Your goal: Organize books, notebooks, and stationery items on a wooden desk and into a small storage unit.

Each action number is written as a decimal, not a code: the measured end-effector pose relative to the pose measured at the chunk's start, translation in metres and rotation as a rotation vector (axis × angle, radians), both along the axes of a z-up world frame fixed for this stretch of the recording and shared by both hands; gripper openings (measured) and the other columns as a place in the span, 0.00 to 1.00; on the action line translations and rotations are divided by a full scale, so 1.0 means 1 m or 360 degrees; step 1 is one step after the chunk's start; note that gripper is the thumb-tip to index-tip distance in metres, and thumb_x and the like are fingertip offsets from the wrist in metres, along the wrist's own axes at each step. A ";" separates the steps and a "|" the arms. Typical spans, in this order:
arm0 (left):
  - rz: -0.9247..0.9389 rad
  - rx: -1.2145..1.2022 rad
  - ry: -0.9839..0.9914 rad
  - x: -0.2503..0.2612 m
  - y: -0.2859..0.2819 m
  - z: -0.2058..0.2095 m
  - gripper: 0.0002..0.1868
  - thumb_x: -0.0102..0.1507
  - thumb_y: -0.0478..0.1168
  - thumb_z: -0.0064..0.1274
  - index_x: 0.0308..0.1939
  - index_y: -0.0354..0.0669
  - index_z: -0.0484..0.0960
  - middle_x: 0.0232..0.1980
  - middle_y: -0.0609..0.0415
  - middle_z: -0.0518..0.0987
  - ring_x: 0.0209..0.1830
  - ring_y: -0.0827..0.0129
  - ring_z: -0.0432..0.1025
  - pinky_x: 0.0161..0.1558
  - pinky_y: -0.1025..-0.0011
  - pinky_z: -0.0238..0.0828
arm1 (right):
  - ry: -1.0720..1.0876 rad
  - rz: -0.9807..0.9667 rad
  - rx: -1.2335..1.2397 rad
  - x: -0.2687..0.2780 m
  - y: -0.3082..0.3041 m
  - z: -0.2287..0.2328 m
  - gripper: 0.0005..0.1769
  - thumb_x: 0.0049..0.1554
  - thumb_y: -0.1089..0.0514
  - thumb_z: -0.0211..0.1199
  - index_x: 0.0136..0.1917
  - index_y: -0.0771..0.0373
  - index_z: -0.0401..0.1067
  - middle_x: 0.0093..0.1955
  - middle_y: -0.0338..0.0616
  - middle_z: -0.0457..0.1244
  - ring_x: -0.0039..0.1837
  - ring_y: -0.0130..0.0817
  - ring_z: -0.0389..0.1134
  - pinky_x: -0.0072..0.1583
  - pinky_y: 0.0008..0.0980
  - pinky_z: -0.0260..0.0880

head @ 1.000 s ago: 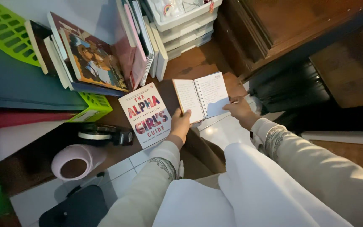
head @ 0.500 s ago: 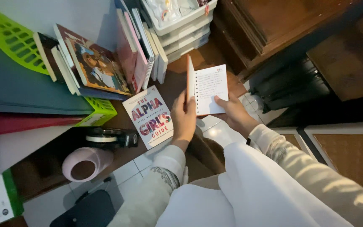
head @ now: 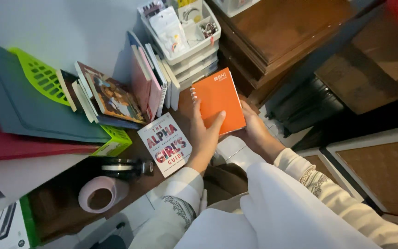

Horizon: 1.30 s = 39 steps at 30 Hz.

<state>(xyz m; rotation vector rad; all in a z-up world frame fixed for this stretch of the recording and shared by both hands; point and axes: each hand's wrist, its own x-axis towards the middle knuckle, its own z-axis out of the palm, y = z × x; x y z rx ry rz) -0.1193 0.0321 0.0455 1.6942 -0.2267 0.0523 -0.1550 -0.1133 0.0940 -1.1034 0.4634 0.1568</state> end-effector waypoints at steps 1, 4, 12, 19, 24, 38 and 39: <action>-0.0010 -0.0003 -0.0011 0.001 0.001 0.012 0.43 0.64 0.45 0.64 0.76 0.37 0.58 0.79 0.34 0.58 0.79 0.46 0.56 0.73 0.55 0.54 | -0.0011 -0.0010 -0.0003 -0.001 0.003 0.012 0.26 0.63 0.45 0.48 0.73 0.53 0.60 0.65 0.44 0.64 0.59 0.35 0.71 0.60 0.43 0.73; -0.0088 -0.0203 0.0346 0.007 -0.001 0.037 0.41 0.58 0.43 0.63 0.72 0.39 0.62 0.70 0.42 0.71 0.67 0.57 0.71 0.65 0.62 0.69 | 0.0104 -0.0219 0.0179 -0.003 0.000 0.019 0.31 0.62 0.35 0.39 0.69 0.51 0.63 0.58 0.36 0.68 0.53 0.28 0.73 0.55 0.37 0.73; -0.0386 -0.0693 0.0381 0.056 -0.054 0.035 0.40 0.62 0.42 0.58 0.74 0.41 0.54 0.57 0.47 0.79 0.55 0.64 0.76 0.55 0.70 0.74 | -0.0355 -0.0141 0.0396 0.013 -0.072 0.006 0.15 0.66 0.53 0.59 0.63 0.62 0.68 0.51 0.44 0.68 0.46 0.32 0.70 0.43 0.29 0.69; -0.0737 -0.0460 0.0712 0.106 -0.118 0.074 0.25 0.67 0.49 0.55 0.58 0.31 0.77 0.41 0.50 0.81 0.27 0.68 0.73 0.27 0.75 0.68 | -0.0409 -0.0405 0.0342 0.039 -0.132 0.066 0.15 0.64 0.54 0.56 0.63 0.59 0.67 0.54 0.41 0.69 0.50 0.30 0.70 0.47 0.32 0.71; -0.0660 -0.0450 0.0921 0.156 -0.163 0.085 0.21 0.61 0.42 0.59 0.57 0.42 0.80 0.41 0.60 0.80 0.30 0.76 0.71 0.27 0.75 0.67 | -0.0520 -0.0491 0.0440 0.076 -0.196 0.051 0.19 0.59 0.64 0.59 0.64 0.59 0.65 0.58 0.43 0.67 0.56 0.34 0.69 0.55 0.36 0.72; -0.0205 -0.1345 0.1306 0.221 -0.219 -0.007 0.16 0.64 0.36 0.49 0.53 0.27 0.72 0.51 0.41 0.73 0.49 0.51 0.73 0.56 0.56 0.80 | -0.0196 -0.0888 0.0249 0.150 -0.220 0.011 0.10 0.57 0.67 0.63 0.52 0.72 0.70 0.55 0.51 0.67 0.56 0.39 0.72 0.62 0.38 0.75; -0.0200 -0.1437 0.1271 0.221 -0.217 -0.013 0.17 0.65 0.36 0.48 0.53 0.25 0.70 0.53 0.40 0.73 0.51 0.50 0.71 0.58 0.54 0.79 | -0.0193 -0.0943 0.0176 0.153 -0.219 0.011 0.08 0.57 0.66 0.63 0.50 0.72 0.70 0.51 0.50 0.68 0.52 0.39 0.74 0.58 0.38 0.76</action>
